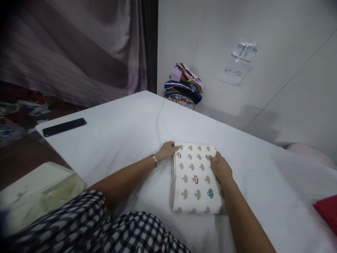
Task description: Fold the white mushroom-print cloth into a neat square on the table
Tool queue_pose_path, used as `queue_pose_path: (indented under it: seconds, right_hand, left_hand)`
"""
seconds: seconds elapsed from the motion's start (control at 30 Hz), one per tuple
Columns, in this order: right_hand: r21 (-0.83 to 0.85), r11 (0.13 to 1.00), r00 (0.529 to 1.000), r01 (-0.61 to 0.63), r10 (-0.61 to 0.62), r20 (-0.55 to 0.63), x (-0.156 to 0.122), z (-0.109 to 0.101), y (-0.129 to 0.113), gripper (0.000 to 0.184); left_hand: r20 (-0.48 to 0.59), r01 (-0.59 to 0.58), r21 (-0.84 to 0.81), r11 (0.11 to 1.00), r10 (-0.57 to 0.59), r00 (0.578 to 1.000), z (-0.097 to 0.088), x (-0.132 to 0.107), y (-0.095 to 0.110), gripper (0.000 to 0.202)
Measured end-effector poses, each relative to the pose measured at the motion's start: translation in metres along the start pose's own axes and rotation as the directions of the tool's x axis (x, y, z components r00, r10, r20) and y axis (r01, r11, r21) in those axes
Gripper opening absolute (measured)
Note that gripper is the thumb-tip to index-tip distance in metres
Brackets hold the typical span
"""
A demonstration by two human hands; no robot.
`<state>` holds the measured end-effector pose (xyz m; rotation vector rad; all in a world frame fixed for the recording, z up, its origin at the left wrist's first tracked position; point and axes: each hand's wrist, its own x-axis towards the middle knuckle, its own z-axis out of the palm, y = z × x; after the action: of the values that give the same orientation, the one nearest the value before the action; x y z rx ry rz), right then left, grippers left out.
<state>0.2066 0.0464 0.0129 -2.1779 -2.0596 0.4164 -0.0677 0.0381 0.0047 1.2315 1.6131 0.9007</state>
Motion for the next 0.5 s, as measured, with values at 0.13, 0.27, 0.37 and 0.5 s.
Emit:
queue_pose_path:
  seconds: [0.13, 0.27, 0.37, 0.5]
  right_hand:
    - [0.072, 0.995, 0.996, -0.074, 0.071, 0.046, -0.013, -0.005, 0.017, 0.072]
    - [0.172, 0.978, 0.989, -0.119, 0.101, 0.108, -0.037, -0.009, 0.035, 0.073]
    - [0.249, 0.963, 0.990, -0.099, 0.069, 0.124, -0.051, -0.007, 0.040, 0.065]
    - [0.359, 0.930, 0.996, -0.076, 0.086, -0.011, -0.046, -0.003, 0.040, 0.062]
  left_hand:
    - [0.014, 0.090, -0.098, 0.991, -0.089, 0.996, -0.010, -0.011, 0.002, 0.025]
    - [0.100, 0.159, -0.170, 0.972, -0.144, 0.985, -0.020, -0.033, -0.003, 0.030]
    - [0.258, 0.181, -0.145, 0.973, -0.140, 0.956, -0.017, -0.048, -0.006, 0.032]
    - [0.275, 0.136, -0.178, 0.974, -0.083, 0.958, -0.001, -0.046, 0.002, 0.026]
